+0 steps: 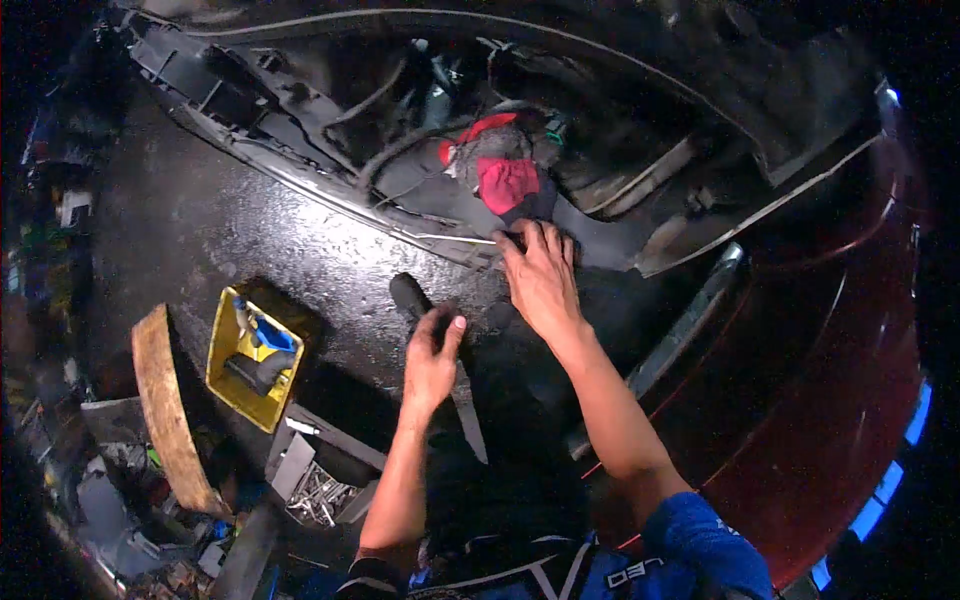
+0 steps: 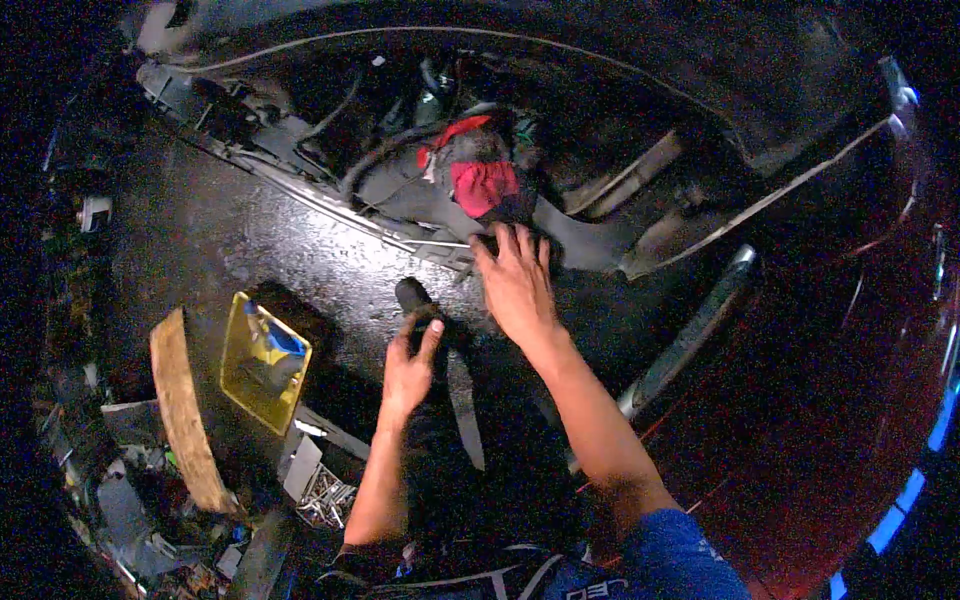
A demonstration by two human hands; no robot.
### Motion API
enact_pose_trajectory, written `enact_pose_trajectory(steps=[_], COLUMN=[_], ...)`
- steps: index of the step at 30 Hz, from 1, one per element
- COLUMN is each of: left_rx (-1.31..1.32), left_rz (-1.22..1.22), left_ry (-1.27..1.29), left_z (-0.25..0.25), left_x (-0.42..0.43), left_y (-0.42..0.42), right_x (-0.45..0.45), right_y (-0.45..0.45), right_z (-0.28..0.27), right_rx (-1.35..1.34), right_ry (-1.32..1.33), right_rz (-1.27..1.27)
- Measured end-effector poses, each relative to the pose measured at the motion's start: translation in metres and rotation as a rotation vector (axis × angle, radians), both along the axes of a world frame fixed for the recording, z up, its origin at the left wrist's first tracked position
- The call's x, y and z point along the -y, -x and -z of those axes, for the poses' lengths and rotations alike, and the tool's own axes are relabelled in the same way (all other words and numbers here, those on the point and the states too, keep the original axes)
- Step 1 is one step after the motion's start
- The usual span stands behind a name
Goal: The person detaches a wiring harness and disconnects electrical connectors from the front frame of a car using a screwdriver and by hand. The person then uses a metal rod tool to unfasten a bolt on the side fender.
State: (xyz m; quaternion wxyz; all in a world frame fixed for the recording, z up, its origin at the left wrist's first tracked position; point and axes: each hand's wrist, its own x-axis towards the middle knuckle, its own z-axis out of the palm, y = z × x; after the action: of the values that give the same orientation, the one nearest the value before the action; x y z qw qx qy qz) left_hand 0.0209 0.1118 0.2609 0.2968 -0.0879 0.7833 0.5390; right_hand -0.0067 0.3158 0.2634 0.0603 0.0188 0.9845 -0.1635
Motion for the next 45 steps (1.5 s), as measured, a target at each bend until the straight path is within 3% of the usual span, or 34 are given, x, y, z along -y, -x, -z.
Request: enact_pose_trajectory(steps=[6,9,12,14,16,17,20,22,23,26,28,29,32,33,36,37,38,40,41,43,44,45], left_rx=[-0.145,-0.163,-0.292,-0.332,-0.355,-0.229,-0.038,-0.05,-0.091,-0.29,-0.266,-0.126,-0.199,-0.247,-0.204,-0.616,-0.614,-0.607,-0.346,0.067,0.258,0.335], left_rz=[0.126,0.322,0.384,0.328,0.236,0.138,0.182,0.117,0.114,0.083,0.049,0.014,-0.048,-0.082,-0.065,0.309,0.272,0.197,-0.025,-0.5,-0.678,-0.599], left_ry=[0.113,0.337,0.429,0.441,0.459,0.332,0.401,0.226,0.176,0.221,0.365,0.355,0.159,0.27,0.139,0.309,0.301,0.283,-0.022,-0.61,-0.913,-1.061], left_z=[0.012,0.028,0.088,0.132,0.147,0.151,0.181,0.163,0.159,0.157,0.154,0.155,0.178,0.187,0.212,0.279,0.287,0.279,0.267,0.233,0.233,0.252], left_x=[-0.007,-0.013,-0.027,-0.036,-0.051,-0.053,-0.051,-0.06,-0.063,-0.083,-0.102,-0.112,-0.129,-0.139,-0.148,-0.138,-0.14,-0.146,-0.15,-0.157,-0.159,-0.156], left_y=[0.027,0.028,0.018,0.01,0.011,0.007,-0.004,-0.007,-0.013,-0.022,-0.021,-0.02,-0.023,-0.025,-0.011,-0.014,-0.014,-0.007,-0.005,0.007,0.012,0.016], right_x=[-0.01,-0.027,-0.036,-0.042,-0.045,-0.044,-0.03,-0.02,-0.019,-0.004,-0.007,-0.011,-0.037,-0.048,-0.08,-0.096,-0.11,-0.111,-0.113,-0.14,-0.134,-0.127], right_y=[-0.026,-0.042,-0.049,-0.05,-0.06,-0.068,-0.095,-0.114,-0.125,-0.132,-0.122,-0.117,-0.067,-0.044,0.022,0.042,0.06,0.091,0.106,0.117,0.117,0.117], right_z=[-0.007,0.001,-0.001,-0.003,0.003,0.004,0.016,0.021,0.03,0.033,0.026,0.02,-0.013,-0.021,-0.017,0.007,0.029,0.035,0.036,0.088,0.082,0.074], right_rx=[-0.274,-0.392,-0.429,-0.414,-0.434,-0.44,-0.477,-0.427,-0.34,-0.267,-0.348,-0.386,-0.455,-0.435,-0.377,-0.253,-0.13,0.151,0.291,0.294,0.4,0.408], right_ry=[0.071,0.104,0.191,0.368,0.499,0.576,0.763,0.812,0.674,0.818,0.758,0.723,0.467,0.426,0.225,0.2,0.172,0.183,0.186,0.212,0.665,1.069], right_rz=[0.176,0.327,0.482,0.591,0.729,0.82,1.042,1.112,1.007,1.06,0.997,0.966,0.725,0.614,0.284,0.203,0.119,0.242,0.303,0.23,0.532,0.91])
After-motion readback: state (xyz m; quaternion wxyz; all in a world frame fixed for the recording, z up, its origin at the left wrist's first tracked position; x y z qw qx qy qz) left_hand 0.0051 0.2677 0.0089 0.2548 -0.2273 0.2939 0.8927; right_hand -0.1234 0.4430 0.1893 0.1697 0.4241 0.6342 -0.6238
